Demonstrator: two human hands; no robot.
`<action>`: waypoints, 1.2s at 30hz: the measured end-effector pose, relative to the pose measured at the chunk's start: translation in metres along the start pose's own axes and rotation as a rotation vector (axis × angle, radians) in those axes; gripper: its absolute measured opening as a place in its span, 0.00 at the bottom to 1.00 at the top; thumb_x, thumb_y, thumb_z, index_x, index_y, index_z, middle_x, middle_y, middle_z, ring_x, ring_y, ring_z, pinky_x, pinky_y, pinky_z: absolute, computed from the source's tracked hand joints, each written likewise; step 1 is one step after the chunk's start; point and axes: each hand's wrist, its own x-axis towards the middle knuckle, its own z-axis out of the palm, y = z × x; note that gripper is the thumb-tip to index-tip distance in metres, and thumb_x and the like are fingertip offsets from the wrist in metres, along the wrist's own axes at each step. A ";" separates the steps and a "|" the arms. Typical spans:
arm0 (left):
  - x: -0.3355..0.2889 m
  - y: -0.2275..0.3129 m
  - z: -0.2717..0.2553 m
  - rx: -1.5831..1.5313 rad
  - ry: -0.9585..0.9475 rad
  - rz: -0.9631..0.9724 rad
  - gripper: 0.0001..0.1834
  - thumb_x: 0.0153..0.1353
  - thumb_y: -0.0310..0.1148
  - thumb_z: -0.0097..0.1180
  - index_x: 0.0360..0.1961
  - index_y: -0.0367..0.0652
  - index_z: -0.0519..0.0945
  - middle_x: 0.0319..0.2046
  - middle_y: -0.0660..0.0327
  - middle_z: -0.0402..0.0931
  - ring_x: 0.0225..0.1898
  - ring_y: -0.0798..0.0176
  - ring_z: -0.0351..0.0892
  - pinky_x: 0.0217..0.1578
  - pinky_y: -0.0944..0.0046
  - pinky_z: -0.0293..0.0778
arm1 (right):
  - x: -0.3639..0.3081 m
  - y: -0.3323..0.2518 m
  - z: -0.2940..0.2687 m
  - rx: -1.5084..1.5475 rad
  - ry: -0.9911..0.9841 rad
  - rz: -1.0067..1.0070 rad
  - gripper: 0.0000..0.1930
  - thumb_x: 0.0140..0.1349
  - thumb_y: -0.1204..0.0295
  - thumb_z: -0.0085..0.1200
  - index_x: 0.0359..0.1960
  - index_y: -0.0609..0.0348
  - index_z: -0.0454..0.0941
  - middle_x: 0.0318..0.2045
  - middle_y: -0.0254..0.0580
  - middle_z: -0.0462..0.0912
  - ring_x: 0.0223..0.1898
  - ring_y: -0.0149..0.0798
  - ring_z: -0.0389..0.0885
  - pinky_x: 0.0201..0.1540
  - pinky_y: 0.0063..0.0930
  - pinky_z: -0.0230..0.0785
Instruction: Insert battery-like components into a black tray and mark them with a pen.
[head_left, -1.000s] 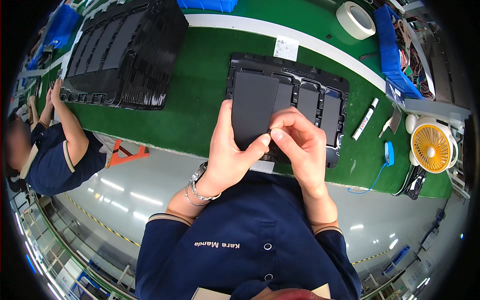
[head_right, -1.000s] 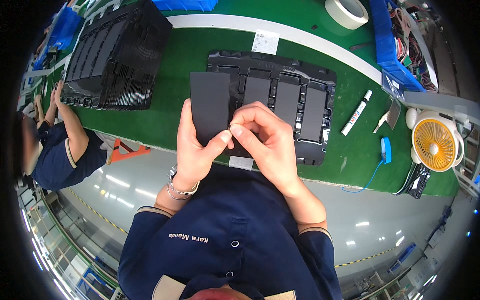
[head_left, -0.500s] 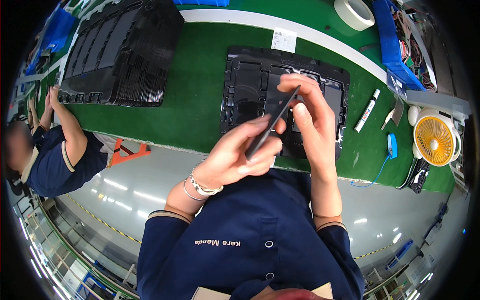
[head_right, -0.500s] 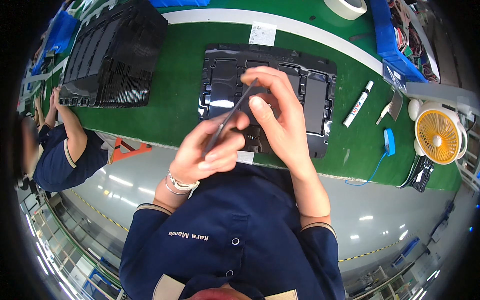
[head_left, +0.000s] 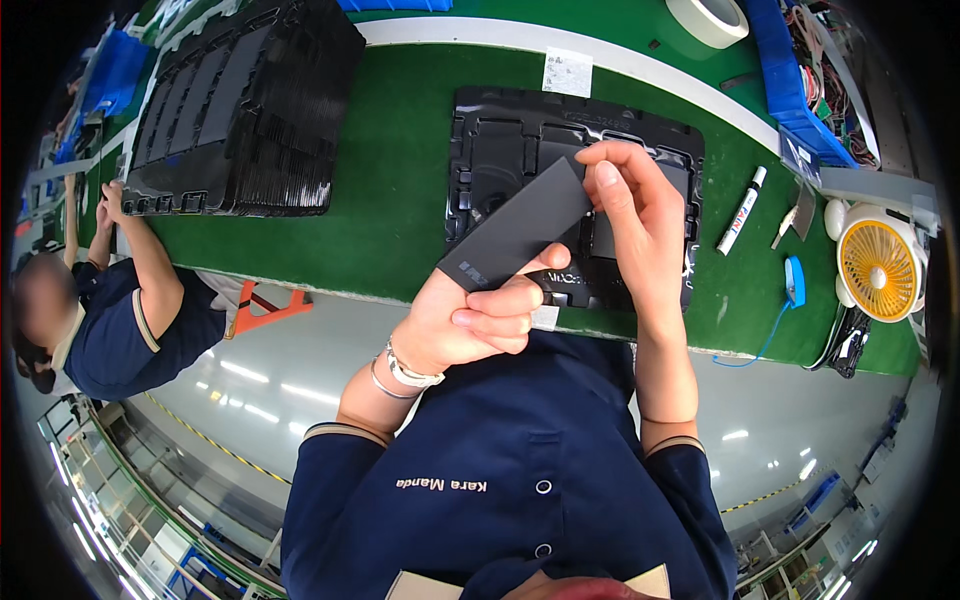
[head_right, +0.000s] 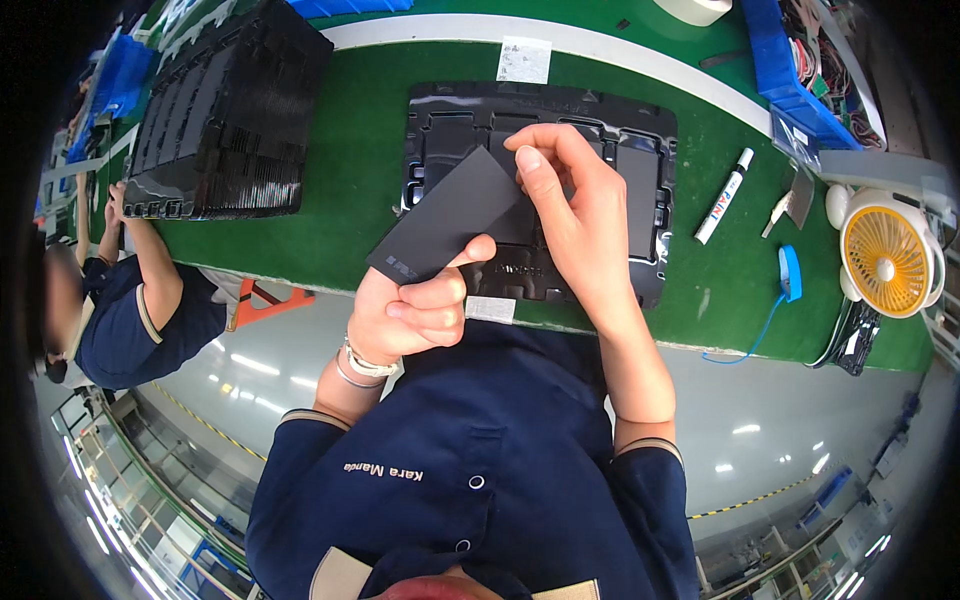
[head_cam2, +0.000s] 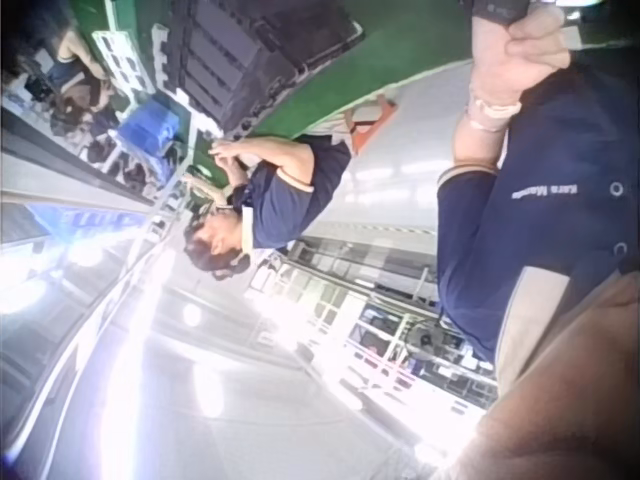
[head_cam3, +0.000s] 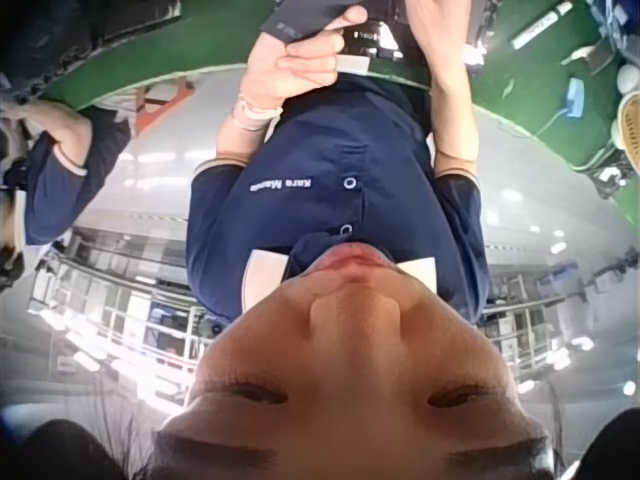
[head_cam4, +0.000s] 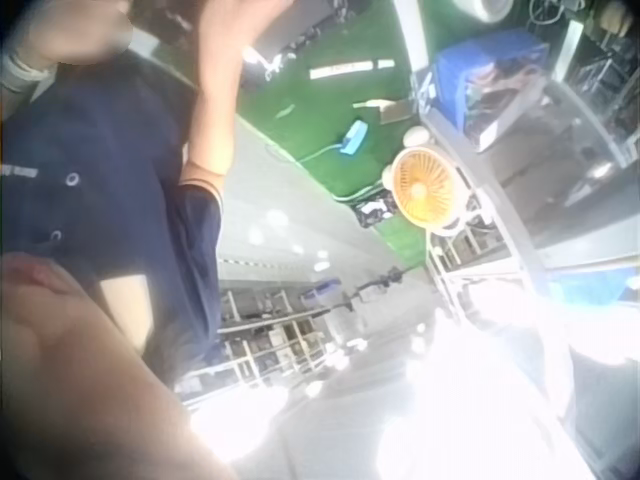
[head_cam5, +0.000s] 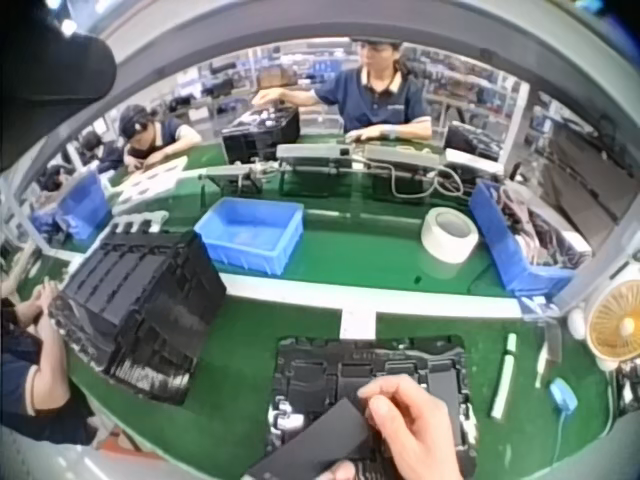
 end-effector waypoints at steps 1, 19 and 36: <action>-0.002 0.002 -0.001 -0.001 -0.008 -0.003 0.21 0.74 0.46 0.39 0.56 0.40 0.67 0.11 0.76 0.54 0.08 0.82 0.53 0.14 0.79 0.50 | 0.001 0.002 -0.002 0.000 -0.041 0.027 0.09 0.69 0.70 0.52 0.41 0.64 0.79 0.27 0.33 0.78 0.29 0.24 0.73 0.36 0.20 0.68; -0.029 -0.020 0.009 1.678 0.947 1.029 0.18 0.70 0.29 0.41 0.57 0.33 0.68 0.54 0.51 0.70 0.53 0.55 0.74 0.44 0.60 0.76 | 0.004 0.023 -0.030 -0.329 -0.254 -0.063 0.13 0.62 0.74 0.55 0.49 0.57 0.80 0.38 0.42 0.83 0.42 0.40 0.80 0.44 0.34 0.73; 0.008 -0.015 0.022 2.162 0.635 0.690 0.15 0.57 0.23 0.58 0.47 0.38 0.77 0.47 0.54 0.76 0.43 0.59 0.77 0.44 0.64 0.72 | -0.020 0.014 -0.157 -1.235 0.152 -0.405 0.11 0.53 0.80 0.57 0.38 0.55 0.76 0.26 0.37 0.78 0.27 0.41 0.79 0.28 0.35 0.70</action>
